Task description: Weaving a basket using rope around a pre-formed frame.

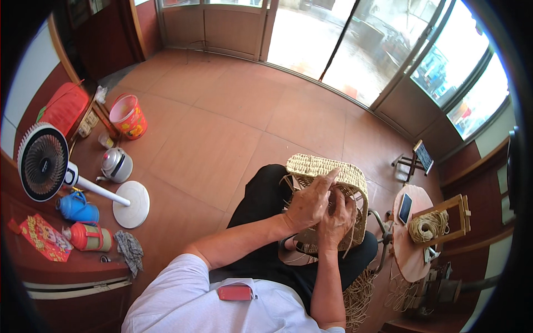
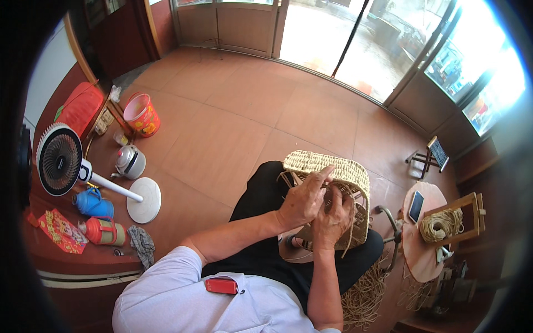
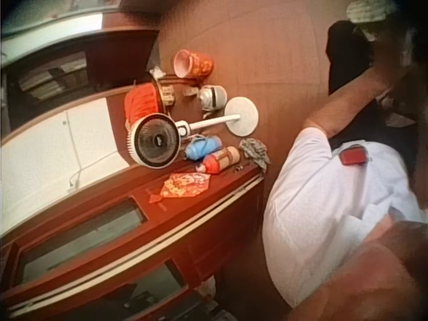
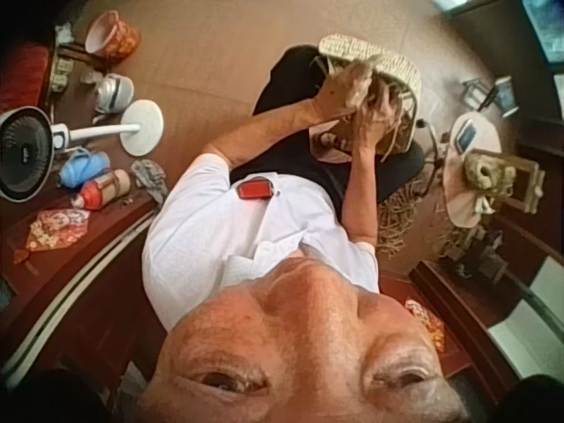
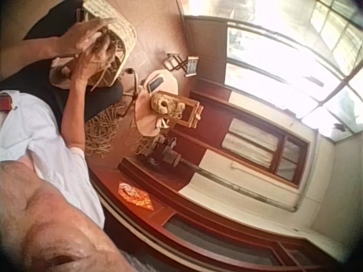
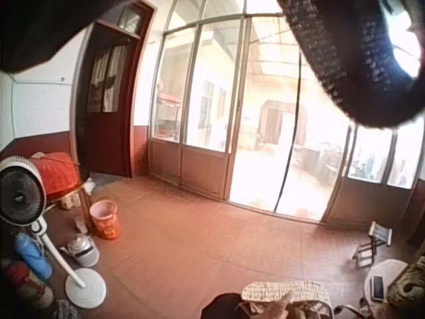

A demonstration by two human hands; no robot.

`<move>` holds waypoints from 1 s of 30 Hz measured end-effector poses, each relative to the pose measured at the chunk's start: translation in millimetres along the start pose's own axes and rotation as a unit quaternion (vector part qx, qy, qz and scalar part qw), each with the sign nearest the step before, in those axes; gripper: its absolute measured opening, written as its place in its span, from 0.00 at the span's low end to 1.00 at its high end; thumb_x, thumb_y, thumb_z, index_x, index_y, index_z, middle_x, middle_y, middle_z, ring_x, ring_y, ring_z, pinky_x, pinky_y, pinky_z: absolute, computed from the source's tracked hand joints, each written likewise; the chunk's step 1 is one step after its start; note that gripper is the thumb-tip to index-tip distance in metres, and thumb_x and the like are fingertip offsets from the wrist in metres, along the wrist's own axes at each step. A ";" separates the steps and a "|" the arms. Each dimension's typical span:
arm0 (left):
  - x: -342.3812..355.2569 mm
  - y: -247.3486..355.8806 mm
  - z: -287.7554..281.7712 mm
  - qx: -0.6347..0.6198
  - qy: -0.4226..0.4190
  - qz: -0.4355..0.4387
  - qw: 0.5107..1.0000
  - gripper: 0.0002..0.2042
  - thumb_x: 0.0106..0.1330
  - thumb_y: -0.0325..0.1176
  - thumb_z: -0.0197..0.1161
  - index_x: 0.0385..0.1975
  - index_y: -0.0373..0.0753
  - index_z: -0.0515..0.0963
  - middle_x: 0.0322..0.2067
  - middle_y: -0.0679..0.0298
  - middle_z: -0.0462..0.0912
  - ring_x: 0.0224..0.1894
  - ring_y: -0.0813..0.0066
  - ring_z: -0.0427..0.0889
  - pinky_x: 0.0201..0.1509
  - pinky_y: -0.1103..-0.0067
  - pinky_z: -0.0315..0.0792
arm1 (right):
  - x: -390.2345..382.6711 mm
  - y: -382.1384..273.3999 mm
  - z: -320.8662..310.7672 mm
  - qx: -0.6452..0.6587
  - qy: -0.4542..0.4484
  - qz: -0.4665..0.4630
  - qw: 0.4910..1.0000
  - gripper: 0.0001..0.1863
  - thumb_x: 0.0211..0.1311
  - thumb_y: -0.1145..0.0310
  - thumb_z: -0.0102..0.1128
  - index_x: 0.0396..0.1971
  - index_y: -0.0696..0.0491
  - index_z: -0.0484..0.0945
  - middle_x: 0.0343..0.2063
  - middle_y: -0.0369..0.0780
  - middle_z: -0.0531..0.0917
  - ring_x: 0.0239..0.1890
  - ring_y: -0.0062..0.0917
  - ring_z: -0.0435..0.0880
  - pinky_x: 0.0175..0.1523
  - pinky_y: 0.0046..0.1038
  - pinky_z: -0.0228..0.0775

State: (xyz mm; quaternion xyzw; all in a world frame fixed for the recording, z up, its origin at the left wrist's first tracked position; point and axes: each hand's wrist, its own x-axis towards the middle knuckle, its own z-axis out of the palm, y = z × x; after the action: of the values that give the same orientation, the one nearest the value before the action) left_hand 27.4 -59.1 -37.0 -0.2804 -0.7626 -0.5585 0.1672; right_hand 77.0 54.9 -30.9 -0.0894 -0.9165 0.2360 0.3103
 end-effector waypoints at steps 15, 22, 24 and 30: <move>-13.0 -13.8 1.6 -0.051 0.053 0.017 0.997 0.32 0.76 0.19 0.58 0.81 0.40 0.64 0.56 0.48 0.89 0.51 0.50 0.93 0.51 0.65 0.87 | -3.0 0.9 4.4 -0.007 -0.013 0.013 1.000 0.21 0.66 0.68 0.71 0.59 0.50 0.88 0.50 0.48 0.84 0.55 0.50 0.83 0.62 0.50 0.73; -15.2 -19.6 4.1 -0.011 0.014 0.022 1.000 0.32 0.79 0.21 0.57 0.82 0.37 0.61 0.61 0.44 0.87 0.54 0.47 0.93 0.53 0.64 0.88 | -3.6 1.1 5.5 -0.017 -0.012 0.013 1.000 0.21 0.66 0.69 0.71 0.58 0.51 0.88 0.52 0.47 0.85 0.57 0.49 0.83 0.63 0.51 0.71; -11.9 -20.8 4.1 -0.023 0.004 0.022 0.999 0.33 0.78 0.22 0.57 0.82 0.37 0.61 0.62 0.43 0.86 0.55 0.47 0.92 0.51 0.64 0.88 | -3.6 0.1 3.7 -0.008 -0.015 0.007 1.000 0.21 0.66 0.70 0.70 0.59 0.51 0.87 0.52 0.48 0.84 0.56 0.49 0.83 0.63 0.50 0.72; -1.3 -26.0 3.5 0.044 -0.017 0.071 0.996 0.37 0.75 0.24 0.61 0.84 0.39 0.59 0.66 0.46 0.83 0.55 0.48 0.92 0.46 0.65 0.89 | -4.8 -2.5 4.6 -0.035 -0.011 -0.002 0.999 0.22 0.67 0.70 0.67 0.61 0.50 0.86 0.55 0.48 0.83 0.60 0.50 0.81 0.65 0.52 0.70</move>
State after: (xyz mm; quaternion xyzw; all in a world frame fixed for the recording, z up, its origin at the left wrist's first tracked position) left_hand 12.6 -61.8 -58.6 -0.3355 -0.7673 -0.5065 0.2056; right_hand 77.9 49.4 -35.4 -0.0958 -0.9276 0.2042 0.2977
